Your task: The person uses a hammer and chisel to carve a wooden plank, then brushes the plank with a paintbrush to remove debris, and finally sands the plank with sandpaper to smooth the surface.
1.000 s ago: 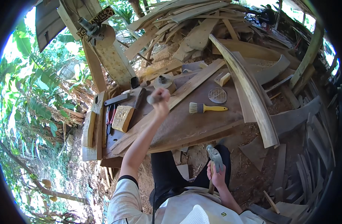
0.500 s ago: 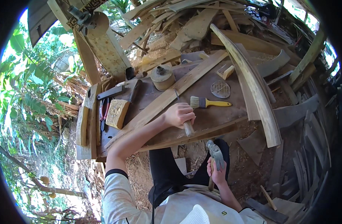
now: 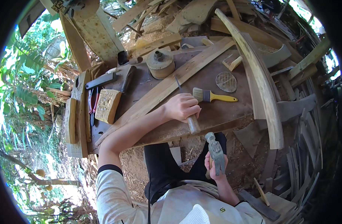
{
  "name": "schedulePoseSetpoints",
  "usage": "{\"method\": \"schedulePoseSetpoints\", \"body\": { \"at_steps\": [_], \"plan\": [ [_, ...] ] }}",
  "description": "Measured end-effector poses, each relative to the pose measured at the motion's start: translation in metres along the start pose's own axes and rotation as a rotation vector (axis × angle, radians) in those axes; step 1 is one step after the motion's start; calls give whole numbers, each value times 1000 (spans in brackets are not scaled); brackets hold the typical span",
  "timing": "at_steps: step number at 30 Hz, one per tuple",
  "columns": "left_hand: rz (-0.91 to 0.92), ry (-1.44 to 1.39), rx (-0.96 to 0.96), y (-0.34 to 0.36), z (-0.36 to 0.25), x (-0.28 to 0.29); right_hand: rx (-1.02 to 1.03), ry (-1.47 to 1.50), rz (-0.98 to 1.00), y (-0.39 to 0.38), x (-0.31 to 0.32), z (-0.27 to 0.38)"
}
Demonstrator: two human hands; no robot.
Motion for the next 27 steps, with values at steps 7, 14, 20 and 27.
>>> {"method": "schedulePoseSetpoints", "body": {
  "at_steps": [7, 14, 20, 27],
  "plan": [
    [-47, 39, 6, -3, -3, 0, -6, -152, -52, 1, 1, 1],
    [-124, 36, -6, 3, 0, 1, -20, -9, -52, 3, 1, 0],
    [-88, 56, -1, -2, -4, -1, 3, -123, -66, 1, -2, 2],
    [-109, 42, -8, -1, -4, 3, 53, -134, -48, 2, -6, 3]
  ]
}}
Point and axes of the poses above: each hand's wrist, its own y-axis towards the middle knuckle, its own x-axis out of the back of the hand, z = x × y, the point moved 3 cm from there along y, towards the middle knuckle, and after that the axes turned 13 degrees about -x, right-handed, at the moved point
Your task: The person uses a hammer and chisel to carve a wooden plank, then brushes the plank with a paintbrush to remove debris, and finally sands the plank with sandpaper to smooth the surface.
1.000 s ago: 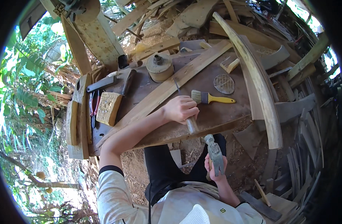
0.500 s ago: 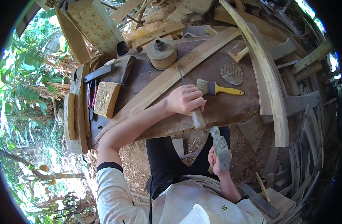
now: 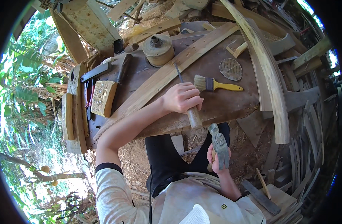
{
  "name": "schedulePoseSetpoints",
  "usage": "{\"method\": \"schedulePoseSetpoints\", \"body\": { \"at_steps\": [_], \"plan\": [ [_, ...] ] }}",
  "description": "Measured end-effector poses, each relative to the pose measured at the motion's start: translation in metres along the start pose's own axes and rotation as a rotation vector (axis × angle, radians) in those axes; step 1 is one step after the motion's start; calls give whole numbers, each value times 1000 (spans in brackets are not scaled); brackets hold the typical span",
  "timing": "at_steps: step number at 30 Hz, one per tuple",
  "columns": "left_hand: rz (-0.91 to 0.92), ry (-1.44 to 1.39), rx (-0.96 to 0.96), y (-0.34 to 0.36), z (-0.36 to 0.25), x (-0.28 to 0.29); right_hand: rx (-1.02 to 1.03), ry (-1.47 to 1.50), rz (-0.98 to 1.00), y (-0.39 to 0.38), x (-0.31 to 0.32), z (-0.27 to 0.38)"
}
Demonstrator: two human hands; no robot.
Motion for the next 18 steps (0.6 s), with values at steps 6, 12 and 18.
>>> {"method": "schedulePoseSetpoints", "body": {
  "at_steps": [6, 12, 18],
  "plan": [
    [-11, -10, 26, 1, -1, 0, -58, 102, -4, -2, 1, -5],
    [-33, -1, 55, -1, 0, 0, 410, -605, -102, -16, -4, 19],
    [-21, -11, 49, 0, 1, -1, 279, -602, 135, 11, -30, 15]
  ]
}}
Point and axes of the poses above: each hand's wrist, its own y-axis towards the middle knuckle, its own x-axis out of the back of the hand, z = x × y, the point moved 3 cm from there along y, towards the middle knuckle, and after that the axes turned 13 degrees about -x, right-handed, at the moved point
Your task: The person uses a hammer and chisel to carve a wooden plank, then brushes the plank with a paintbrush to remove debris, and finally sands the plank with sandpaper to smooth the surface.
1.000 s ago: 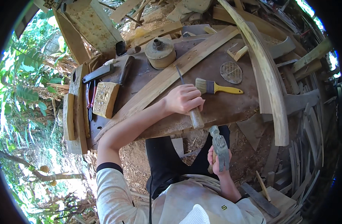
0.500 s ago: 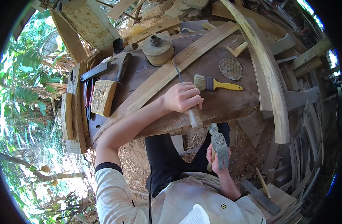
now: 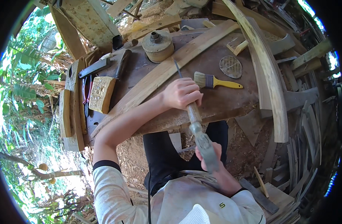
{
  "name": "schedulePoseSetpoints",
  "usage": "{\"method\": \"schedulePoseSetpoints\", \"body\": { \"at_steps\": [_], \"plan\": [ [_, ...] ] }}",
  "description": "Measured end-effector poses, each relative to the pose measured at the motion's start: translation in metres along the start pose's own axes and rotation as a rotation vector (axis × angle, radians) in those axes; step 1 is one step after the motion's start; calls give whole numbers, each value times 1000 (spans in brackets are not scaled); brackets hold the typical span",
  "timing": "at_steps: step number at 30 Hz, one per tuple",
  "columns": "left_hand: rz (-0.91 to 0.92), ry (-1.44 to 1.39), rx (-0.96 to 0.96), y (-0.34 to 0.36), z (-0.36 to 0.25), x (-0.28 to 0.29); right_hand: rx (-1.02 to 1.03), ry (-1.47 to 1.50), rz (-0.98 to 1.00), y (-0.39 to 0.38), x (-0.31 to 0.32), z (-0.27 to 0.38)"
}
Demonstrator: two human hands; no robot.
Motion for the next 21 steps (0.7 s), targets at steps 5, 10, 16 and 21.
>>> {"method": "schedulePoseSetpoints", "body": {
  "at_steps": [5, 10, 16, 21],
  "plan": [
    [4, 9, 24, 2, 0, 1, 379, -85, -148, -7, -18, 16],
    [-115, 7, 27, 11, 1, 2, 102, -278, -207, -10, -16, -2],
    [54, 16, 116, 0, 13, 8, -151, 59, -247, 22, -26, 26],
    [27, 34, 107, 2, 12, 2, -17, 50, -285, 6, -22, -25]
  ]
}}
Point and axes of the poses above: each hand's wrist, its own y-axis towards the middle knuckle, its own x-axis out of the back of the hand, z = x × y, the point moved 3 cm from there along y, towards the middle knuckle, and after that the axes turned 13 degrees about -x, right-handed, at the moved point
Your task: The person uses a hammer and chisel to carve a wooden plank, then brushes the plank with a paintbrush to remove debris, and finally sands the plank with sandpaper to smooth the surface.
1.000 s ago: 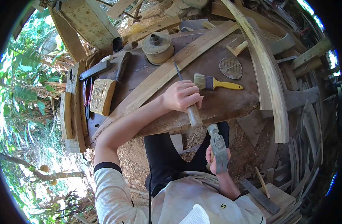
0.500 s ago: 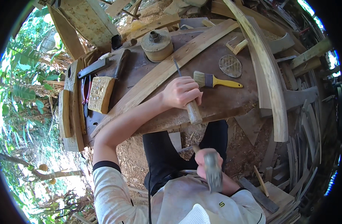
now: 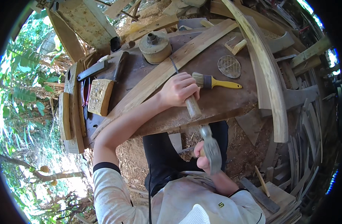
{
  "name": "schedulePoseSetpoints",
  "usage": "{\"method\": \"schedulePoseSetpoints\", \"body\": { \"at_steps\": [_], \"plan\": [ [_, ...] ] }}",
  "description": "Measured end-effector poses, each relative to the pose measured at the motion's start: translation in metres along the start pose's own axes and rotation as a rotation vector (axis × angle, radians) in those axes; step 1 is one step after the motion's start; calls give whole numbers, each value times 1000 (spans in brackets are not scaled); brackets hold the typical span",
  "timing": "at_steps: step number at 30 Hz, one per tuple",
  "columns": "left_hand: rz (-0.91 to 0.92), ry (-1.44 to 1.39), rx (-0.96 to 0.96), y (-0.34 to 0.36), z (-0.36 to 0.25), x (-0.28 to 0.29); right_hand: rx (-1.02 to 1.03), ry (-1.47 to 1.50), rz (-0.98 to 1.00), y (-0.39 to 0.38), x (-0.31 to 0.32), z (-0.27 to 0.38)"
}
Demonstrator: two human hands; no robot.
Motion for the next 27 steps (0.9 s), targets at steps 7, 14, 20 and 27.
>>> {"method": "schedulePoseSetpoints", "body": {
  "at_steps": [7, 14, 20, 27],
  "plan": [
    [-47, 21, -134, 2, -9, 0, -79, 0, 91, -3, 10, 32],
    [-85, -22, -144, 6, -13, 3, 362, 348, -24, -14, 14, 46],
    [-98, -31, -149, 6, -12, 3, 397, 476, -21, -18, 5, 50],
    [-103, -38, -147, 5, -13, 2, 427, 460, -133, -25, -1, 42]
  ]
}}
Point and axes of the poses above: each hand's wrist, its own y-axis towards the middle knuckle, its own x-axis out of the back of the hand, z = x × y, the point moved 3 cm from there along y, towards the middle knuckle, and after that the axes turned 13 degrees about -x, right-handed, at the moved point
